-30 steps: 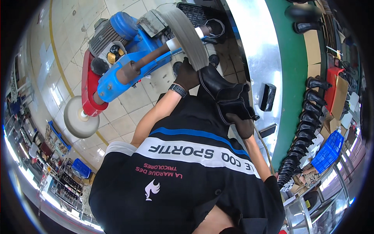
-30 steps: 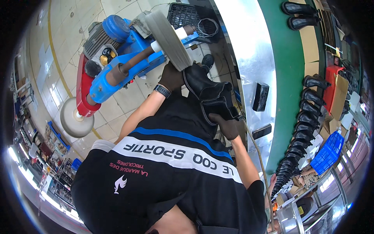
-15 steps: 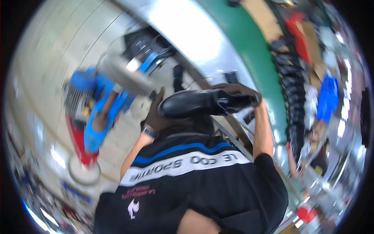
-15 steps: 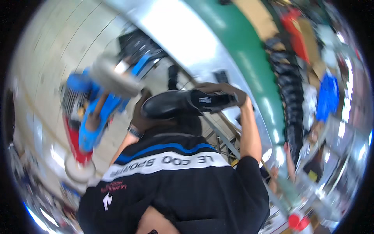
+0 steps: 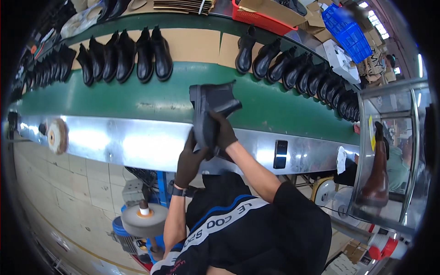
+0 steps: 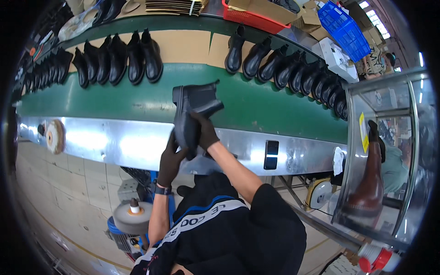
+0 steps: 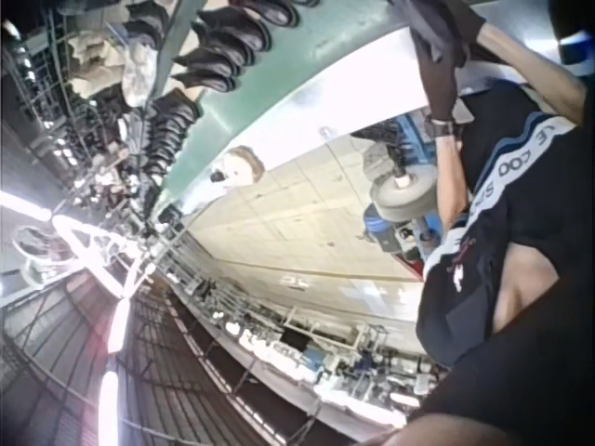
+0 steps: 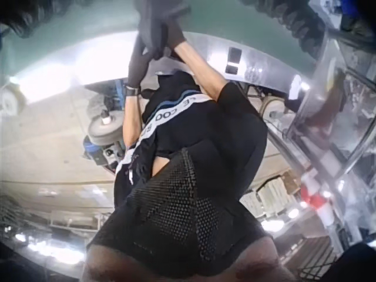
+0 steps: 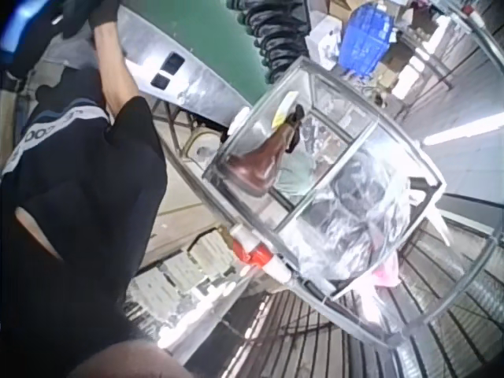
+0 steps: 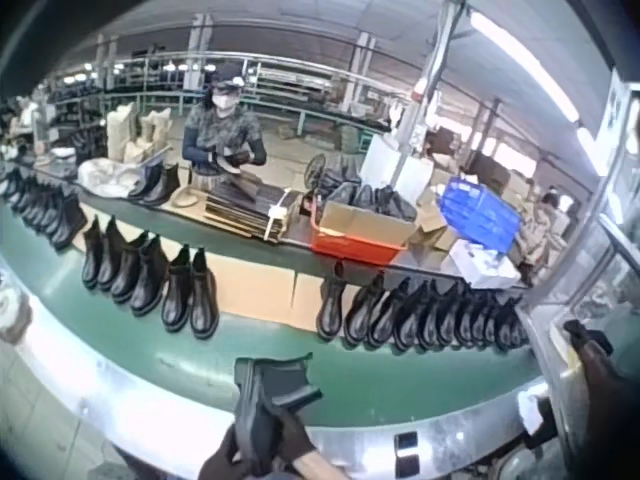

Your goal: The person repeatedly picks up black leather boots from a conveyor belt and presses them against a rotating buffing wheel to polish the surface. After polishing each boot, the person places it back onto the moving belt. The process is repeated for multiple boots in a continuous loop.

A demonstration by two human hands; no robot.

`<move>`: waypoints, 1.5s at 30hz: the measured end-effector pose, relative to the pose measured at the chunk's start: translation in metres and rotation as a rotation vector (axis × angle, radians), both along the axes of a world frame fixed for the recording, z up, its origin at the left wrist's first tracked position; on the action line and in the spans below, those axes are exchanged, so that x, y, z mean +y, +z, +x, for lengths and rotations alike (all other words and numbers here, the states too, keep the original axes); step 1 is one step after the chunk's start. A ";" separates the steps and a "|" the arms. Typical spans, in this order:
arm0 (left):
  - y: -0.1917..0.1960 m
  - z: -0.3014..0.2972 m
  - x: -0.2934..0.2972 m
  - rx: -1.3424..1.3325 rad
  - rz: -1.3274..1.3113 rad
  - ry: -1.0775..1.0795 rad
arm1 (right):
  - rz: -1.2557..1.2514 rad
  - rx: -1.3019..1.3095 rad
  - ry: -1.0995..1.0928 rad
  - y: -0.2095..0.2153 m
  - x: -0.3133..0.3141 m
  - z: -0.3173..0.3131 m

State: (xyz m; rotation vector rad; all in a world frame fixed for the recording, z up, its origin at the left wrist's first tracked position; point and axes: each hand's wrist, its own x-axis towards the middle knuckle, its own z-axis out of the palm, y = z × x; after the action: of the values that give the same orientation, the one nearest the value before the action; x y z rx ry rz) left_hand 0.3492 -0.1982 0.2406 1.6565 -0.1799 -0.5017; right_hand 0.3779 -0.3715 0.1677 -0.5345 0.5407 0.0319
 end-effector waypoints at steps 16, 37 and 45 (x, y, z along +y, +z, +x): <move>-0.072 -0.039 0.061 0.576 0.363 0.110 | -1.632 0.621 -0.579 -0.090 -0.178 0.332; -0.058 -0.017 0.057 0.417 -0.528 0.532 | -0.942 -0.491 0.140 -0.011 0.072 0.202; -0.033 -0.069 0.107 0.741 -1.249 0.261 | -1.308 -0.521 1.077 0.162 0.030 -0.054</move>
State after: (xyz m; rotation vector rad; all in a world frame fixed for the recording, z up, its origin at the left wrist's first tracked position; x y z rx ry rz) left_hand 0.2804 -0.0915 0.2080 0.2168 0.2453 -0.5851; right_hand 0.3236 -0.3414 0.3301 -1.9995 -0.3853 0.5747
